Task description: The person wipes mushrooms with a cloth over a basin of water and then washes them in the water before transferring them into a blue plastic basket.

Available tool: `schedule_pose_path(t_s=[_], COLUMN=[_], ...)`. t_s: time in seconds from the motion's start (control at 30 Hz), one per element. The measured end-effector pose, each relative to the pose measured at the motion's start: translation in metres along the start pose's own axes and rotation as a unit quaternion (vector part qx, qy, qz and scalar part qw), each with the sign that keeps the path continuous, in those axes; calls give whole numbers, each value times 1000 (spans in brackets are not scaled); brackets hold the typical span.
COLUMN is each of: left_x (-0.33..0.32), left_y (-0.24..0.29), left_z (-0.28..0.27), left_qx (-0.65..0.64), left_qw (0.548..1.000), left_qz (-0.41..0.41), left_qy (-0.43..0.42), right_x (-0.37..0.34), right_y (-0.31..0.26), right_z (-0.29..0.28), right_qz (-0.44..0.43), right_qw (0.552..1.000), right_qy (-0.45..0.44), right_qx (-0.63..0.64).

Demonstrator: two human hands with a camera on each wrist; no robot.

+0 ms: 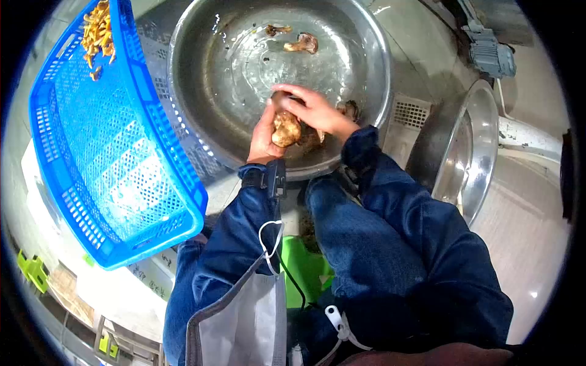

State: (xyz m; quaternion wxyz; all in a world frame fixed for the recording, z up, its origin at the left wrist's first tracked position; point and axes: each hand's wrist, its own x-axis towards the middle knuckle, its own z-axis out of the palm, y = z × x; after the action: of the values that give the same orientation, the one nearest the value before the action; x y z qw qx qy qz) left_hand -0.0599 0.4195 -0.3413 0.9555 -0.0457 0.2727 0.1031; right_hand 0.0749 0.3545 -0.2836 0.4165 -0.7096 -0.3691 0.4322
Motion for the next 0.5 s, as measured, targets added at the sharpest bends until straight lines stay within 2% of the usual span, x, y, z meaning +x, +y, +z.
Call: schedule_pose_path(t_s=[0.03, 0.07, 0.1, 0.17, 0.2, 0.3, 0.33, 0.37, 0.43, 0.5], left_x=[-1, -4, -7, -12, -8, -4, -6, -4, 1, -7], left_y=[-1, -1, -1, -2, 5, -3, -5, -9, -17, -14], left_z=[2, 6, 11, 20, 5, -2, -1, -6, -14, -3], left_qx=[16, 32, 39, 52, -13, -2, 67, 101, 168, 178], left_qw=[1000, 999, 999, 998, 992, 999, 988, 985, 976, 968], left_qz=[-1, -1, -10, -28, -84, -26, -1, -12, -26, -39], left_qy=[16, 34, 28, 14, -90, 44, 139, 139, 136, 175], right_x=[0, 5, 2, 7, 6, -4, -3, -2, 2, 9], right_y=[-4, -3, -13, 8, 5, 9, 17, 24, 35, 61], right_z=[5, 10, 6, -1, -5, 13, 13, 18, 19, 13], right_qz=[-85, 9, 151, 144, 170, 41, 2, 31, 116, 265], right_qw=[993, 999, 986, 989, 984, 995, 999, 997, 968, 962], right_qy=[13, 23, 62, 32, 4, 24, -22, 5, 52, 11], right_qx=[-78, 30, 22, 7, 58, 89, -36, -70, -214, -72])
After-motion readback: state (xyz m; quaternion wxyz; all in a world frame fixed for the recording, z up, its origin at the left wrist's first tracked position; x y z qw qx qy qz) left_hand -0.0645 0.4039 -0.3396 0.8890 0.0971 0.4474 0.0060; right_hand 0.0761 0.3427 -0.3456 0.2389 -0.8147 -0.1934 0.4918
